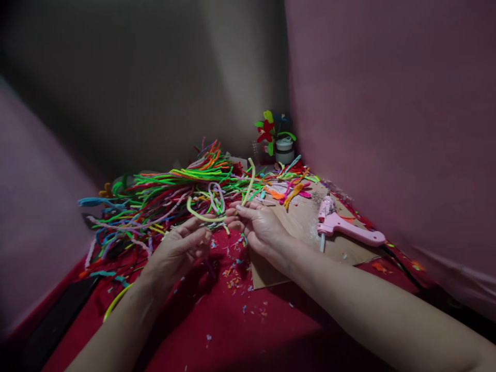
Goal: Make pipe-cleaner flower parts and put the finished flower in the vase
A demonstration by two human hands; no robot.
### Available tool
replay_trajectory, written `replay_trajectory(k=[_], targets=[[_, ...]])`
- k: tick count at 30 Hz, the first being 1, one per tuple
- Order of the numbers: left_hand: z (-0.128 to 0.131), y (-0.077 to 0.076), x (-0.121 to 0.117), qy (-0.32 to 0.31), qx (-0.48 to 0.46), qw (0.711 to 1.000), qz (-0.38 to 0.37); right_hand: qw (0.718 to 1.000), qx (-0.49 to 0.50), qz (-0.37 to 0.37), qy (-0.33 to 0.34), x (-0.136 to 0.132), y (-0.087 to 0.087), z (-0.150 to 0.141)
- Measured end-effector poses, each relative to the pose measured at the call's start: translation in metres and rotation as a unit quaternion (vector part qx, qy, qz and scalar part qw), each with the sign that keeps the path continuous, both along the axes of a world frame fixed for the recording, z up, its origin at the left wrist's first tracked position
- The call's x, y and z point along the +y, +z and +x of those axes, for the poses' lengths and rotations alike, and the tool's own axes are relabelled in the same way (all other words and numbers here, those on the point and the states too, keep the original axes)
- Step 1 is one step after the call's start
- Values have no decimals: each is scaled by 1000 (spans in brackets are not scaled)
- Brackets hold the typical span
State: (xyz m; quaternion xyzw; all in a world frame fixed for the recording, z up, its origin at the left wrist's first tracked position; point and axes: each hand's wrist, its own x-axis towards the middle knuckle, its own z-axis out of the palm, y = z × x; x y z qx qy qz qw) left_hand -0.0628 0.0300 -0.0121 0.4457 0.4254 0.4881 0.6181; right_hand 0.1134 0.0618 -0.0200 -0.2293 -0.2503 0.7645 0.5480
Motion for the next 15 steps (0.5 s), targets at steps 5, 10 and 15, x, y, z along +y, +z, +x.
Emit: replay_trajectory(k=[5,10,15], targets=[[2,-1,-3,37,13,999,26,997,-26,5,79,-7,-9,-5],[1,-3,-2,64,-28,997,28,992,-22,1,120,-8,-15,-6],[9,1,-6,46,-96,994,39,991,-33,-2,129,-9,-18,-6]])
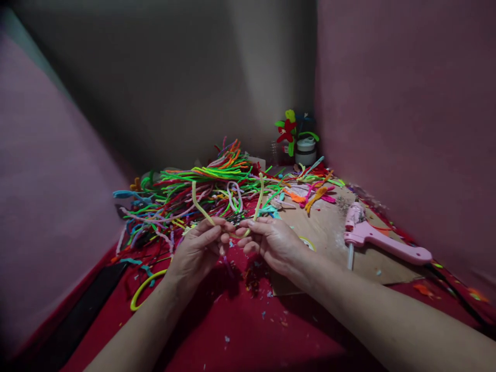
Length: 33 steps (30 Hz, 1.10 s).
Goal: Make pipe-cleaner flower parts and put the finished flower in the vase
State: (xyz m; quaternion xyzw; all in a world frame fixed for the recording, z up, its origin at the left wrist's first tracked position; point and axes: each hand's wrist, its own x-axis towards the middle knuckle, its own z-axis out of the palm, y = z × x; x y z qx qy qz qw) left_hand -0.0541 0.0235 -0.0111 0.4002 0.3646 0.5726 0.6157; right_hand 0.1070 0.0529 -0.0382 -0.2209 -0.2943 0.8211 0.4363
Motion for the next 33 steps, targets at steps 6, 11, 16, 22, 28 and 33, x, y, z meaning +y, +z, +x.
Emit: replay_trajectory(k=[6,11,16,22,28,33], targets=[[4,-2,-4,0,-9,1000,17,1000,-14,-8,17,2,-7,1],[4,-7,-5,-13,11,1000,19,999,-33,24,18,0,-7,2],[4,-9,-8,-59,28,998,11,997,-49,50,13,-4,-3,1],[5,-15,-7,-73,11,996,40,985,-106,109,84,-5,-9,2],[5,-16,-6,-29,28,998,45,969,-192,113,104,-12,-7,2],[6,-15,-8,-55,85,994,40,951,-253,133,118,-18,-4,-1]])
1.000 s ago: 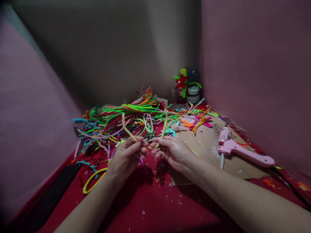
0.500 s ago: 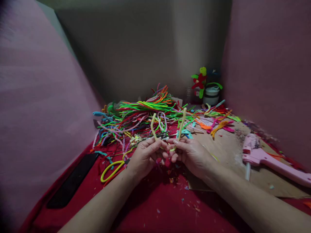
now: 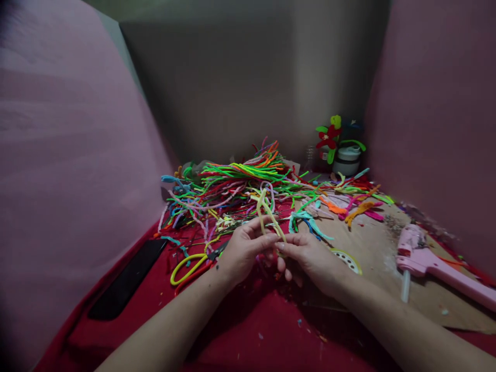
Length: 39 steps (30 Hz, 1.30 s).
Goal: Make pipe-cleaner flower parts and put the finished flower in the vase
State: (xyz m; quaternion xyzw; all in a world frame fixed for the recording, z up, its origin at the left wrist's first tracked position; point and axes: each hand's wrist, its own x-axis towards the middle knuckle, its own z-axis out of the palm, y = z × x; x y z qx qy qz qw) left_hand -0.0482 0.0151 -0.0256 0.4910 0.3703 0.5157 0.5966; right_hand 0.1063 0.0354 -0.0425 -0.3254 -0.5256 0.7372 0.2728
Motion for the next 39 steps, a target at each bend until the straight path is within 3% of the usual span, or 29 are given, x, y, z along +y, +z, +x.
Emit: replay_trajectory(k=[4,8,12,22,28,32,39], targets=[[-3,0,1,-33,21,999,-18,999,-10,-13,52,0,1,1],[-6,0,6,-24,-19,998,-55,990,107,-44,83,3,3,0],[-6,2,8,5,-53,996,-72,984,162,-64,27,6,2,-1],[-3,7,5,36,-52,997,-48,977,163,-106,-83,4,3,-3],[-5,10,1,80,63,995,4,975,164,-107,-102,4,2,-5],[-4,12,-2,39,167,985,-5,980,152,-84,-101,4,3,-6],[4,16,-5,112,173,978,-44,992,93,-42,-69,0,8,-6]])
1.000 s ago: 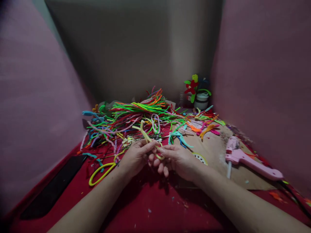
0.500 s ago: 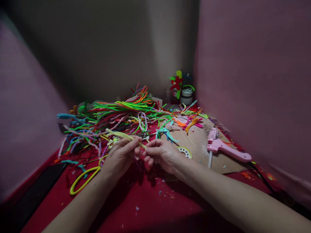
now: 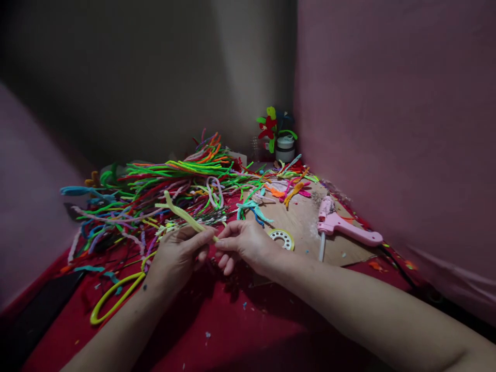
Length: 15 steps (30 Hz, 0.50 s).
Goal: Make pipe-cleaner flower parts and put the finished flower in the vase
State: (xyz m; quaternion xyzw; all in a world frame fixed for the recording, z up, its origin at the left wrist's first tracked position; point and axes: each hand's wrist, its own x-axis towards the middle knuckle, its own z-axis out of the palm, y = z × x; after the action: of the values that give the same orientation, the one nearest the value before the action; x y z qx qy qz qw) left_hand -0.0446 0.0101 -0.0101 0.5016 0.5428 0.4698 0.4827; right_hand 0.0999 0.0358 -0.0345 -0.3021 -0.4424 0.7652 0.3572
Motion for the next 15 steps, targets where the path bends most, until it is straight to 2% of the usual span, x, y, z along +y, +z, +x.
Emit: replay_trajectory(k=[4,9,15], targets=[[-2,1,2,27,0,1000,8,999,-34,6,12,-3,11,-2],[-7,1,5,4,-12,1000,-1,992,-91,38,80,2,24,-5],[-5,-2,6,10,-37,999,-18,994,-82,35,63,8,10,-5]])
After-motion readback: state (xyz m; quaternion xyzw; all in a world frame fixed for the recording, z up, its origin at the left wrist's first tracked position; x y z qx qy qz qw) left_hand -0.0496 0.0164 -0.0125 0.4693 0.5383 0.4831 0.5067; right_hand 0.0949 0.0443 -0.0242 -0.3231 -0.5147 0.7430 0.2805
